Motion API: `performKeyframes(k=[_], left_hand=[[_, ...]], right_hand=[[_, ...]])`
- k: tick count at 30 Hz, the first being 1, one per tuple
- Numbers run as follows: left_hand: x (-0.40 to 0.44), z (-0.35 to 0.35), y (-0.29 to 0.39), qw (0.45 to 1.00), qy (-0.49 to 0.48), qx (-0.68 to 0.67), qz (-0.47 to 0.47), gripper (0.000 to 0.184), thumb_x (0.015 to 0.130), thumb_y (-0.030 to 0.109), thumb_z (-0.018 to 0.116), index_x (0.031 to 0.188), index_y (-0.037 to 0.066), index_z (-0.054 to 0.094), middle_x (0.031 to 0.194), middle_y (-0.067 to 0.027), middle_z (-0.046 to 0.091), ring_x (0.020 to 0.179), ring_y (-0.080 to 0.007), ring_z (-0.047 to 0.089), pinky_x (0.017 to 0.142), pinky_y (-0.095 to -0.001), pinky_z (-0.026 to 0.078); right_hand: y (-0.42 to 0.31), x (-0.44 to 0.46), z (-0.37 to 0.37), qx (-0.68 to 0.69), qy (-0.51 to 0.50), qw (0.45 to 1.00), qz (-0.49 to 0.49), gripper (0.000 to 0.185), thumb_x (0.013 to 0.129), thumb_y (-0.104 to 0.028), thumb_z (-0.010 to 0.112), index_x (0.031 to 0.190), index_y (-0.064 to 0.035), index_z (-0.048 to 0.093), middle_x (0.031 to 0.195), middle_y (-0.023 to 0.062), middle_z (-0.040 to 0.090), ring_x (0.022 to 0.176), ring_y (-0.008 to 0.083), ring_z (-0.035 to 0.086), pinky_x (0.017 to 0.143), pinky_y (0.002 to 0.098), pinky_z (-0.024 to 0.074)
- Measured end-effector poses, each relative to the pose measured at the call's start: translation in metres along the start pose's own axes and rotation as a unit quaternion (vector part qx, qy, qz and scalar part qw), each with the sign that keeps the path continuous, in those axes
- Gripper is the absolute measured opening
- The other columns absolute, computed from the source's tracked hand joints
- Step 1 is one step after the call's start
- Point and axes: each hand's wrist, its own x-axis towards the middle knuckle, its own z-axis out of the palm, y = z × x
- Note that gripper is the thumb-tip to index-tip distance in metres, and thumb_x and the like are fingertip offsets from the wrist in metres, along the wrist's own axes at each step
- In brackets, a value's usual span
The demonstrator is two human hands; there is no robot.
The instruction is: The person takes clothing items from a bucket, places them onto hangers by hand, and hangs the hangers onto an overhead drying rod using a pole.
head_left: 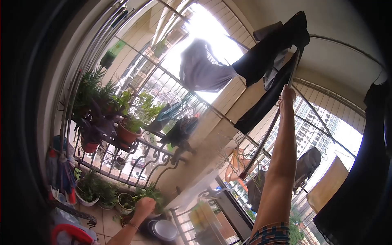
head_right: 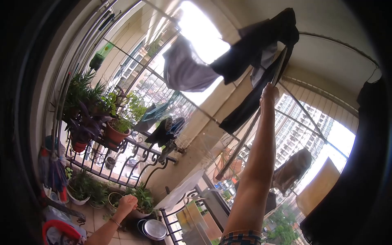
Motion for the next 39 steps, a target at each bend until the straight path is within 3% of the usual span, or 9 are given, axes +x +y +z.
performKeyframes(k=[7, 10, 13, 15, 18, 23, 29, 32, 39], left_hand=[[-0.04, -0.026, -0.067, 0.985, 0.082, -0.055, -0.145, 0.02, 0.081, 0.017, 0.061, 0.08, -0.002, 0.065, 0.063, -0.0074, 0.065, 0.056, -0.0139, 0.063, 0.05, -0.0273, 0.05], [-0.054, -0.034, -0.087, 0.977, 0.087, -0.067, -0.181, 0.021, 0.08, 0.017, 0.062, 0.08, -0.004, 0.064, 0.063, -0.0092, 0.064, 0.054, -0.015, 0.063, 0.048, -0.0274, 0.051], [-0.063, -0.039, -0.095, 0.975, 0.076, -0.039, -0.204, 0.021, 0.082, 0.016, 0.062, 0.081, -0.005, 0.063, 0.063, -0.0099, 0.064, 0.052, -0.0155, 0.062, 0.046, -0.0276, 0.05], [-0.067, -0.039, -0.103, 0.972, 0.077, -0.033, -0.218, 0.019, 0.085, 0.013, 0.06, 0.084, -0.006, 0.062, 0.063, -0.0107, 0.063, 0.049, -0.0154, 0.06, 0.045, -0.0275, 0.049], [-0.073, -0.041, -0.112, 0.966, 0.091, -0.053, -0.234, 0.02, 0.081, 0.016, 0.062, 0.081, -0.005, 0.062, 0.064, -0.0094, 0.064, 0.052, -0.0153, 0.062, 0.048, -0.0279, 0.052], [-0.079, -0.04, -0.117, 0.96, 0.079, -0.045, -0.263, 0.019, 0.081, 0.015, 0.062, 0.08, -0.004, 0.063, 0.064, -0.0098, 0.064, 0.052, -0.0153, 0.063, 0.048, -0.0295, 0.052], [-0.087, -0.043, -0.117, 0.967, 0.11, -0.044, -0.223, 0.015, 0.081, 0.011, 0.06, 0.08, -0.004, 0.062, 0.06, -0.0098, 0.062, 0.045, -0.0149, 0.058, 0.041, -0.0276, 0.048], [-0.095, -0.048, -0.119, 0.967, 0.115, -0.044, -0.223, 0.014, 0.08, 0.01, 0.06, 0.08, -0.004, 0.061, 0.06, -0.0096, 0.062, 0.046, -0.015, 0.058, 0.041, -0.0277, 0.048], [-0.115, -0.057, -0.123, 0.959, 0.13, -0.048, -0.247, 0.016, 0.08, 0.013, 0.062, 0.077, -0.002, 0.062, 0.062, -0.0093, 0.064, 0.052, -0.0153, 0.063, 0.046, -0.0283, 0.052]], right_hand=[[-0.007, -0.009, -0.006, -0.006, 0.006, 0.999, 0.046, 0.044, 0.089, -0.04, 0.05, 0.092, 0.0005, 0.066, 0.077, 0.0147, 0.067, 0.061, 0.0264, 0.066, 0.051, 0.0371, 0.0532], [-0.022, -0.032, -0.005, 0.095, 0.039, 0.994, 0.045, 0.032, 0.09, -0.031, 0.055, 0.069, -0.0106, 0.04, 0.05, -0.0002, 0.035, 0.035, 0.0113, 0.034, 0.032, 0.0281, 0.0242], [0.006, 0.006, 0.013, 0.129, 0.045, 0.991, -0.01, 0.031, 0.09, -0.028, 0.055, 0.069, -0.01, 0.04, 0.05, 0.0, 0.036, 0.035, 0.0112, 0.034, 0.032, 0.0284, 0.0242], [0.005, 0.002, 0.003, 0.04, 0.021, 0.999, 0.002, 0.036, 0.088, -0.036, 0.051, 0.087, -0.0007, 0.057, 0.078, 0.0134, 0.057, 0.067, 0.0258, 0.056, 0.061, 0.0364, 0.0423], [0.005, 0.002, 0.003, -0.035, 0.048, 0.998, -0.026, 0.047, 0.085, -0.039, 0.049, 0.097, 0.0029, 0.066, 0.096, 0.0209, 0.067, 0.09, 0.0356, 0.065, 0.078, 0.0428, 0.0504], [0.011, -0.003, 0.0, -0.016, 0.029, 0.999, 0.01, 0.047, 0.086, -0.04, 0.049, 0.098, 0.0021, 0.066, 0.098, 0.0208, 0.067, 0.09, 0.0354, 0.065, 0.08, 0.0436, 0.0505], [-0.012, -0.079, -0.017, 0.104, -0.005, 0.993, 0.051, 0.039, 0.09, -0.033, 0.052, 0.096, 0.0033, 0.063, 0.081, 0.0159, 0.066, 0.057, 0.0236, 0.063, 0.05, 0.0364, 0.0501], [-0.002, -0.11, -0.01, 0.208, -0.032, 0.976, 0.061, 0.028, 0.093, -0.03, 0.047, 0.079, -0.0072, 0.042, 0.051, 0.0016, 0.034, 0.036, 0.0119, 0.034, 0.032, 0.0277, 0.0254], [0.003, -0.211, -0.036, 0.327, -0.111, 0.93, 0.123, 0.019, 0.097, -0.028, 0.047, 0.09, -0.0098, 0.048, 0.057, -0.0018, 0.036, 0.04, 0.0074, 0.032, 0.034, 0.0242, 0.0255]])
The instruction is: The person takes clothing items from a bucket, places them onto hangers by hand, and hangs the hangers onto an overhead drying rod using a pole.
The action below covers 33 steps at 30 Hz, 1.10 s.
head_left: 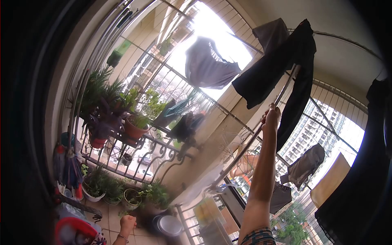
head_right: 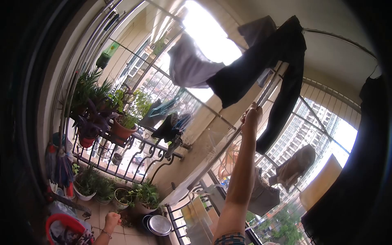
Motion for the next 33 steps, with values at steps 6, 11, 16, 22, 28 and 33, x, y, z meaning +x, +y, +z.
performKeyframes(k=[6, 11, 16, 22, 28, 33], left_hand=[[-0.021, -0.015, -0.003, 0.999, -0.001, 0.032, 0.04, 0.017, 0.081, 0.014, 0.062, 0.078, -0.002, 0.061, 0.06, -0.008, 0.062, 0.05, -0.0152, 0.061, 0.047, -0.0285, 0.05], [-0.015, -0.038, -0.05, 0.998, -0.022, 0.043, 0.038, 0.012, 0.086, 0.009, 0.056, 0.086, -0.003, 0.061, 0.064, -0.0078, 0.062, 0.047, -0.0145, 0.058, 0.043, -0.0256, 0.047], [-0.047, -0.046, -0.032, 0.998, -0.023, 0.061, -0.016, 0.015, 0.088, 0.016, 0.056, 0.086, 0.002, 0.061, 0.066, -0.0055, 0.062, 0.047, -0.0132, 0.057, 0.04, -0.0224, 0.039], [-0.054, -0.045, -0.049, 0.984, -0.069, 0.139, -0.088, 0.017, 0.089, 0.014, 0.056, 0.09, -0.002, 0.062, 0.068, -0.0077, 0.062, 0.053, -0.0135, 0.059, 0.046, -0.0235, 0.045], [-0.058, -0.016, -0.042, 0.969, -0.082, 0.202, -0.113, 0.021, 0.09, 0.018, 0.055, 0.091, -0.002, 0.062, 0.069, -0.0072, 0.063, 0.054, -0.0128, 0.059, 0.049, -0.0243, 0.045], [-0.059, -0.046, -0.089, 0.969, -0.097, 0.203, -0.102, 0.022, 0.09, 0.022, 0.057, 0.094, 0.002, 0.063, 0.073, -0.0045, 0.063, 0.059, -0.0108, 0.059, 0.05, -0.0227, 0.044]], right_hand=[[0.065, -0.11, -0.035, 0.108, -0.079, 0.988, 0.076, 0.016, 0.098, -0.024, 0.045, 0.1, -0.0088, 0.051, 0.058, -0.0028, 0.038, 0.039, 0.0053, 0.032, 0.034, 0.0207, 0.0254], [0.161, -0.22, -0.076, 0.144, -0.075, 0.98, 0.112, 0.016, 0.098, -0.023, 0.047, 0.102, -0.0091, 0.052, 0.058, -0.0041, 0.04, 0.042, 0.0035, 0.035, 0.036, 0.0189, 0.0273], [0.25, -0.355, -0.132, 0.138, -0.025, 0.975, 0.172, 0.011, 0.092, -0.015, 0.055, 0.097, -0.0064, 0.051, 0.066, -0.0003, 0.05, 0.052, 0.0066, 0.046, 0.046, 0.0202, 0.0372], [0.286, -0.425, -0.188, 0.153, -0.051, 0.928, 0.336, 0.013, 0.079, -0.001, 0.058, 0.091, -0.0047, 0.053, 0.072, 0.0022, 0.053, 0.06, 0.0101, 0.052, 0.053, 0.0222, 0.0427], [0.295, -0.483, -0.285, 0.024, -0.051, 0.917, 0.396, 0.011, 0.08, -0.004, 0.054, 0.092, -0.006, 0.052, 0.072, -0.001, 0.049, 0.058, 0.0075, 0.045, 0.053, 0.0211, 0.034], [0.288, -0.518, -0.393, -0.187, 0.043, 0.883, 0.428, 0.011, 0.075, -0.005, 0.062, 0.084, -0.0063, 0.057, 0.082, 0.0002, 0.051, 0.065, 0.0117, 0.048, 0.067, 0.0244, 0.0403]])
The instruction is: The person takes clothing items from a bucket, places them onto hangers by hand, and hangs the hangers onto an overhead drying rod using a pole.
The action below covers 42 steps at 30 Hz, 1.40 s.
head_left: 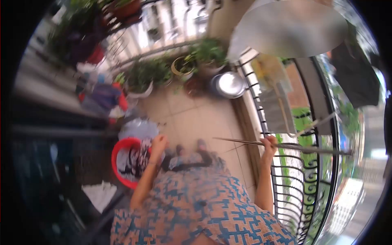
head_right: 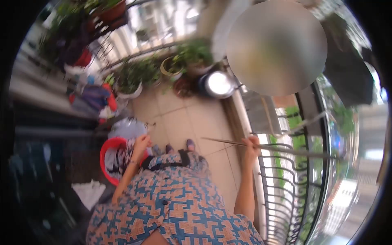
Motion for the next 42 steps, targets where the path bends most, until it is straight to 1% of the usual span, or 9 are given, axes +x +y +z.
performKeyframes(k=[6, 10, 13, 16, 20, 24, 34, 39, 42], left_hand=[[-0.053, -0.002, 0.021, 0.989, 0.047, 0.132, -0.049, 0.026, 0.082, 0.025, 0.061, 0.091, 0.001, 0.067, 0.078, -0.0096, 0.067, 0.07, -0.0161, 0.063, 0.064, -0.0291, 0.049], [-0.076, 0.0, -0.031, 0.976, 0.118, 0.181, -0.035, 0.03, 0.077, 0.027, 0.055, 0.08, 0.0, 0.067, 0.078, -0.0171, 0.066, 0.073, -0.0317, 0.064, 0.072, -0.0382, 0.049], [-0.102, 0.001, -0.053, 0.967, 0.156, 0.182, -0.087, 0.025, 0.075, 0.024, 0.057, 0.077, 0.001, 0.068, 0.076, -0.0174, 0.066, 0.071, -0.0288, 0.064, 0.067, -0.0385, 0.048], [-0.129, -0.003, -0.086, 0.954, 0.22, 0.111, -0.171, 0.018, 0.08, 0.019, 0.061, 0.081, 0.002, 0.068, 0.073, -0.0119, 0.067, 0.063, -0.0193, 0.063, 0.059, -0.0314, 0.049], [-0.154, -0.011, -0.102, 0.897, 0.35, 0.03, -0.269, 0.012, 0.082, 0.014, 0.063, 0.082, 0.004, 0.067, 0.066, -0.0067, 0.065, 0.051, -0.0117, 0.059, 0.047, -0.0244, 0.046], [-0.157, -0.028, -0.117, 0.823, 0.46, 0.223, -0.249, 0.024, 0.067, 0.024, 0.071, 0.084, 0.007, 0.071, 0.085, -0.0134, 0.069, 0.083, -0.0284, 0.066, 0.077, -0.037, 0.051], [-0.071, -0.063, -0.092, 0.796, 0.484, 0.247, -0.267, 0.058, 0.072, 0.03, 0.068, 0.123, 0.01, 0.05, 0.111, -0.0212, 0.057, 0.109, -0.0408, 0.054, 0.091, -0.0435, 0.044], [-0.06, -0.068, -0.1, 0.784, 0.462, 0.286, -0.301, 0.02, 0.074, 0.017, 0.061, 0.09, 0.006, 0.067, 0.091, -0.0195, 0.066, 0.089, -0.0339, 0.064, 0.081, -0.0414, 0.05], [-0.069, -0.092, -0.125, 0.796, 0.534, 0.048, -0.282, 0.02, 0.075, 0.017, 0.059, 0.089, 0.005, 0.066, 0.089, -0.0203, 0.065, 0.086, -0.0349, 0.064, 0.076, -0.0411, 0.05]], right_hand=[[0.107, 0.03, -0.12, 0.03, 0.17, 0.973, 0.153, 0.018, 0.078, -0.009, 0.063, 0.095, -0.0037, 0.06, 0.086, 0.0051, 0.056, 0.086, 0.0185, 0.054, 0.076, 0.0302, 0.0428], [0.169, 0.079, -0.182, -0.06, 0.221, 0.962, 0.149, 0.01, 0.076, -0.012, 0.063, 0.071, -0.0044, 0.061, 0.081, 0.0106, 0.056, 0.08, 0.0238, 0.053, 0.066, 0.0361, 0.0445], [0.235, 0.142, -0.247, -0.235, 0.206, 0.93, 0.191, 0.028, 0.088, -0.027, 0.054, 0.071, -0.0051, 0.058, 0.093, 0.0172, 0.051, 0.078, 0.0279, 0.051, 0.066, 0.0446, 0.0418], [0.272, 0.192, -0.284, -0.257, 0.262, 0.912, 0.183, 0.011, 0.067, -0.011, 0.065, 0.065, -0.0029, 0.058, 0.067, 0.0087, 0.055, 0.065, 0.0255, 0.053, 0.059, 0.0382, 0.0424], [0.274, 0.209, -0.275, -0.269, 0.257, 0.906, 0.203, 0.011, 0.068, -0.012, 0.065, 0.068, -0.0028, 0.058, 0.069, 0.0091, 0.055, 0.066, 0.0253, 0.053, 0.06, 0.0381, 0.0428], [0.281, 0.217, -0.27, -0.277, 0.228, 0.905, 0.227, 0.013, 0.069, -0.013, 0.065, 0.072, -0.0026, 0.058, 0.072, 0.0095, 0.055, 0.067, 0.0251, 0.053, 0.06, 0.038, 0.0432], [0.285, 0.204, -0.251, -0.259, 0.166, 0.912, 0.271, 0.017, 0.072, -0.015, 0.065, 0.08, -0.0021, 0.058, 0.077, 0.0104, 0.054, 0.07, 0.0246, 0.052, 0.061, 0.0377, 0.0441], [0.274, 0.189, -0.24, -0.244, 0.123, 0.917, 0.29, 0.02, 0.073, -0.016, 0.065, 0.085, -0.0018, 0.058, 0.08, 0.0108, 0.054, 0.072, 0.0243, 0.052, 0.061, 0.0375, 0.0446], [0.267, 0.178, -0.226, -0.227, 0.083, 0.921, 0.305, 0.022, 0.074, -0.017, 0.065, 0.087, -0.0017, 0.058, 0.082, 0.0111, 0.054, 0.073, 0.0242, 0.052, 0.062, 0.0375, 0.0449]])
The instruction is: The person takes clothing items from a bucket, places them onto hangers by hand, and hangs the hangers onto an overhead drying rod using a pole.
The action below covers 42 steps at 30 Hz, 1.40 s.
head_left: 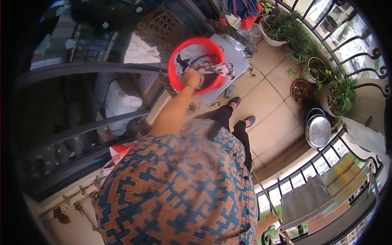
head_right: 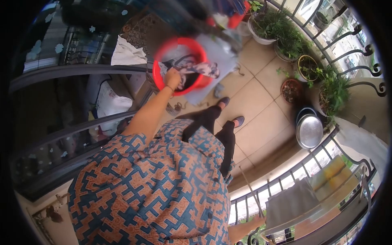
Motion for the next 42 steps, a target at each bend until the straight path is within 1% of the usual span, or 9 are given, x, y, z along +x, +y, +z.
performKeyframes(k=[4, 8, 14, 16, 18, 19, 26, 32, 42], left_hand=[[0.037, -0.06, -0.004, 0.972, 0.145, -0.121, 0.143, 0.013, 0.079, 0.01, 0.057, 0.088, 0.004, 0.064, 0.083, -0.016, 0.066, 0.074, -0.0273, 0.064, 0.062, -0.0364, 0.05], [-0.007, -0.158, 0.052, 0.922, 0.121, -0.359, 0.079, 0.017, 0.08, 0.002, 0.058, 0.096, 0.004, 0.06, 0.087, -0.0038, 0.065, 0.069, -0.0127, 0.063, 0.054, -0.0228, 0.044], [-0.042, -0.239, 0.05, 0.824, 0.149, -0.521, 0.163, 0.021, 0.081, 0.0, 0.059, 0.101, 0.002, 0.057, 0.091, -0.0056, 0.064, 0.073, -0.014, 0.063, 0.063, -0.0257, 0.048], [-0.052, -0.255, 0.042, 0.811, 0.157, -0.531, 0.189, 0.02, 0.082, -0.002, 0.057, 0.102, 0.001, 0.056, 0.096, -0.0079, 0.063, 0.079, -0.0157, 0.062, 0.068, -0.028, 0.049], [-0.061, -0.26, 0.036, 0.802, 0.162, -0.537, 0.204, 0.02, 0.084, -0.004, 0.054, 0.103, 0.0, 0.055, 0.1, -0.0099, 0.062, 0.084, -0.0173, 0.061, 0.071, -0.0299, 0.049], [-0.063, -0.264, 0.032, 0.801, 0.163, -0.539, 0.204, 0.02, 0.084, -0.004, 0.053, 0.104, 0.0, 0.054, 0.101, -0.0107, 0.061, 0.087, -0.0181, 0.06, 0.073, -0.0306, 0.049], [-0.076, -0.267, 0.007, 0.801, 0.166, -0.553, 0.157, 0.019, 0.085, -0.004, 0.054, 0.104, -0.001, 0.053, 0.101, -0.0121, 0.06, 0.087, -0.019, 0.059, 0.072, -0.0308, 0.048], [-0.073, -0.271, 0.002, 0.795, 0.149, -0.569, 0.151, 0.017, 0.085, -0.003, 0.054, 0.103, 0.0, 0.054, 0.096, -0.0115, 0.061, 0.079, -0.0181, 0.058, 0.07, -0.0292, 0.047], [-0.024, -0.227, 0.024, 0.814, 0.091, -0.562, 0.114, 0.021, 0.084, 0.0, 0.057, 0.105, 0.002, 0.055, 0.091, -0.0063, 0.063, 0.073, -0.0118, 0.06, 0.066, -0.0246, 0.049]], right_hand=[[-0.009, -0.03, 0.028, -0.008, -0.101, 0.995, 0.016, 0.024, 0.075, -0.018, 0.065, 0.091, -0.0015, 0.057, 0.084, 0.0115, 0.054, 0.074, 0.024, 0.052, 0.062, 0.0373, 0.0452], [-0.016, -0.056, 0.089, -0.049, -0.249, 0.967, 0.037, 0.027, 0.076, -0.019, 0.065, 0.094, -0.0013, 0.057, 0.086, 0.0118, 0.054, 0.075, 0.0238, 0.052, 0.062, 0.0372, 0.0456], [-0.068, -0.149, 0.281, -0.23, -0.474, 0.85, -0.021, 0.021, 0.085, -0.019, 0.058, 0.103, -0.0089, 0.053, 0.072, -0.0025, 0.046, 0.062, 0.0075, 0.041, 0.053, 0.0265, 0.036], [-0.089, -0.194, 0.354, -0.245, -0.534, 0.792, -0.164, 0.009, 0.088, -0.019, 0.059, 0.092, -0.0114, 0.058, 0.061, -0.0031, 0.045, 0.047, 0.0055, 0.041, 0.038, 0.0196, 0.0298], [-0.109, -0.243, 0.414, -0.254, -0.521, 0.665, -0.471, 0.026, 0.087, -0.021, 0.062, 0.106, -0.0045, 0.06, 0.089, 0.0059, 0.062, 0.077, 0.0151, 0.059, 0.067, 0.0259, 0.0484], [-0.133, -0.3, 0.429, -0.302, -0.548, 0.609, -0.487, 0.031, 0.086, -0.022, 0.064, 0.112, -0.0046, 0.059, 0.103, 0.0093, 0.063, 0.093, 0.0199, 0.06, 0.082, 0.03, 0.047], [-0.135, -0.565, 0.479, -0.282, -0.562, 0.257, -0.734, 0.046, 0.073, -0.028, 0.074, 0.116, -0.0177, 0.06, 0.113, 0.0087, 0.056, 0.107, 0.0264, 0.053, 0.085, 0.0425, 0.0428], [-0.088, -0.614, 0.504, -0.395, -0.497, 0.157, -0.756, 0.022, 0.076, -0.021, 0.067, 0.098, -0.0193, 0.067, 0.102, 0.0005, 0.057, 0.11, 0.0257, 0.05, 0.083, 0.0429, 0.0404], [-0.155, -0.63, 0.431, -0.236, -0.735, 0.252, -0.584, 0.014, 0.08, -0.005, 0.065, 0.088, 0.0007, 0.055, 0.079, 0.0115, 0.048, 0.068, 0.0216, 0.052, 0.064, 0.0292, 0.0424]])
